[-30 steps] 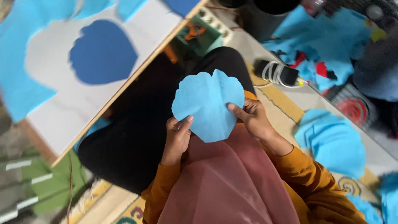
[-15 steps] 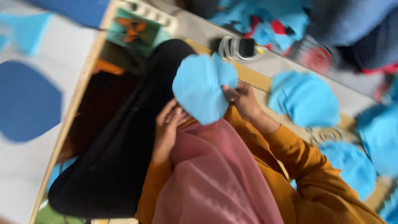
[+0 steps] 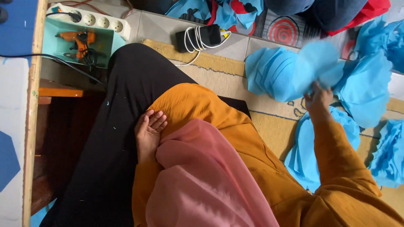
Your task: Cutting out decorative shapes from blue fabric using a heat-cutting tool and a template.
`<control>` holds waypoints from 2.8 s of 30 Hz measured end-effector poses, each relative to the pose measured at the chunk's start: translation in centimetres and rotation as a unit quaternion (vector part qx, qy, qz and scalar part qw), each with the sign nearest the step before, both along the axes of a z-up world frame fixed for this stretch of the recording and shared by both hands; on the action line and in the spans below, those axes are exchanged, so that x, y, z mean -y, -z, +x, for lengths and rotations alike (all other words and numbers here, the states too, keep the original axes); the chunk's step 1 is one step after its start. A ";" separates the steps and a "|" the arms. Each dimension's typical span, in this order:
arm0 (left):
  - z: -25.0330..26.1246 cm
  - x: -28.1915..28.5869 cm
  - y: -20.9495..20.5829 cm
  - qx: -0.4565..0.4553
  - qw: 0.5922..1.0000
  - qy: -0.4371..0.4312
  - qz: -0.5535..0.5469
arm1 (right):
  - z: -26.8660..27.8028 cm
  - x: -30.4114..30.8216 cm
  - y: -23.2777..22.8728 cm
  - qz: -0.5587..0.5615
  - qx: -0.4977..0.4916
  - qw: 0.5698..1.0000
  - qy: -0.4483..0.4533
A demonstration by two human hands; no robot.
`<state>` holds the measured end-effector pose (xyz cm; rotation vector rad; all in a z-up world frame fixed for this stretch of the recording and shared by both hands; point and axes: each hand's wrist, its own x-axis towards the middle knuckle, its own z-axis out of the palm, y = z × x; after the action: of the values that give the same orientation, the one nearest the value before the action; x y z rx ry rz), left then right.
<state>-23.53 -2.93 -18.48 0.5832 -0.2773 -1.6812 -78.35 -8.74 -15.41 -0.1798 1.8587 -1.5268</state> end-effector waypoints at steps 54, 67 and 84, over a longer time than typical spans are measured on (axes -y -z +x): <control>-0.2 -0.5 1.1 0.078 0.994 -0.050 0.050 | 13.2 1.0 1.3 0.238 -0.605 0.594 -0.474; -0.3 -0.6 0.7 0.078 0.994 -0.052 0.058 | 13.2 2.5 3.2 0.209 -0.625 0.570 -0.491; -0.3 -0.3 -1.0 0.129 0.986 -0.041 0.098 | 14.3 4.0 7.5 0.111 -0.737 0.439 -0.501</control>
<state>-23.86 -2.59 -17.53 0.9501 -0.2717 -1.5630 -64.08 -12.70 -22.93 -2.5920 2.0069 0.1658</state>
